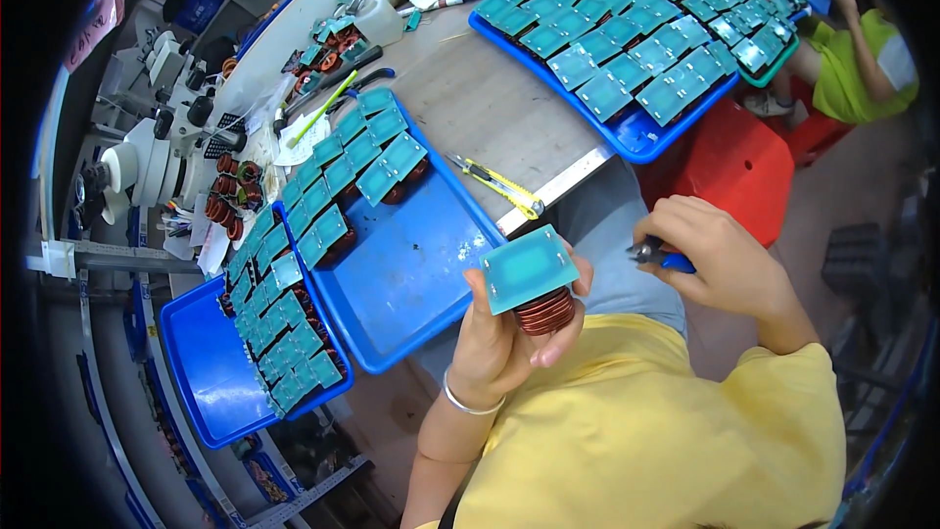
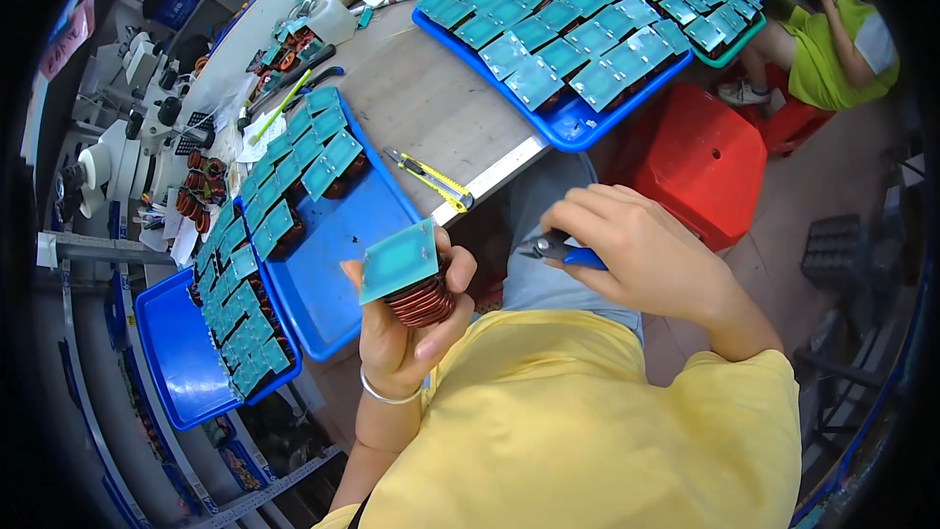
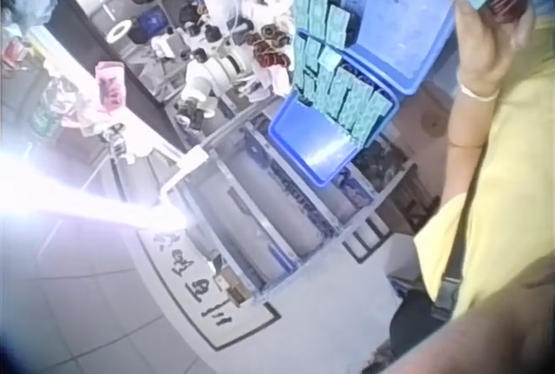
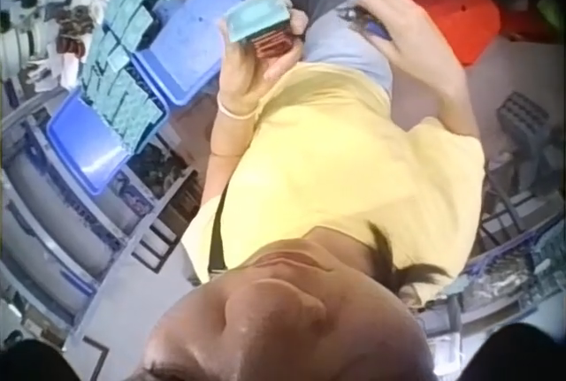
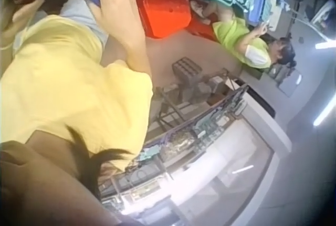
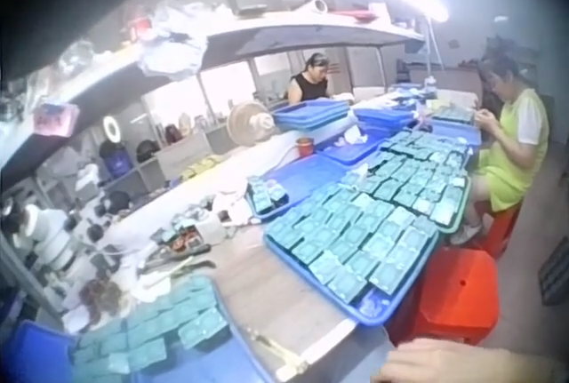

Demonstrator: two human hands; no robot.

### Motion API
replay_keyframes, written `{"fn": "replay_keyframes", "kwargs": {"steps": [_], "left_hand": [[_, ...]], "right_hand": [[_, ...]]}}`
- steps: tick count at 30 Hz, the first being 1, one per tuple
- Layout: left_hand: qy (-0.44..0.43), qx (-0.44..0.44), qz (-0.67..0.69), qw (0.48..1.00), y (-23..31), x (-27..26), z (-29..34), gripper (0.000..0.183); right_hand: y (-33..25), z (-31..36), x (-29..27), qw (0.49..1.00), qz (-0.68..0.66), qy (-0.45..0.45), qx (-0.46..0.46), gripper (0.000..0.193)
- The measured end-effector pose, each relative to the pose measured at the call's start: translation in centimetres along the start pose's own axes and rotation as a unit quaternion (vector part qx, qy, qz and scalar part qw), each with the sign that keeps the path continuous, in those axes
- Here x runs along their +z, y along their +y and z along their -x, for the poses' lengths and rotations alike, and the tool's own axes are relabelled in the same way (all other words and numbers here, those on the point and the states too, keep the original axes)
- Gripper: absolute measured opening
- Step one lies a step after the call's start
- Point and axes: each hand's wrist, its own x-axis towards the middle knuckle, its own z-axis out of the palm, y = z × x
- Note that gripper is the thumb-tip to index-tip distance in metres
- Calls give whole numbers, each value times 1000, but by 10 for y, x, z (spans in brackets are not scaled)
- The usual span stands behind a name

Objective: Trimming excess wire leads from electronic transformer components using wire cutters.

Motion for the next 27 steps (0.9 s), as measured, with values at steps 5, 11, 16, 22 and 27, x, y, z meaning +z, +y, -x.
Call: {"fn": "replay_keyframes", "kwargs": {"steps": [5,11,16,22,27], "left_hand": [[-39,-41,153,987,3,-1,-1,74],[-52,-73,236,968,4,-4,-3,73],[-70,-88,289,951,5,-7,-5,72],[-85,-83,296,948,7,-9,-8,75],[-25,-48,208,977,10,-8,-6,77]], "right_hand": [[-15,-15,-8,988,-135,61,33,29],[-18,-28,-10,995,-103,13,-4,32],[-17,-31,-10,995,-95,20,-16,33],[-15,-35,-10,996,-91,20,-5,35],[-15,-36,-10,996,-87,14,-1,37]]}}
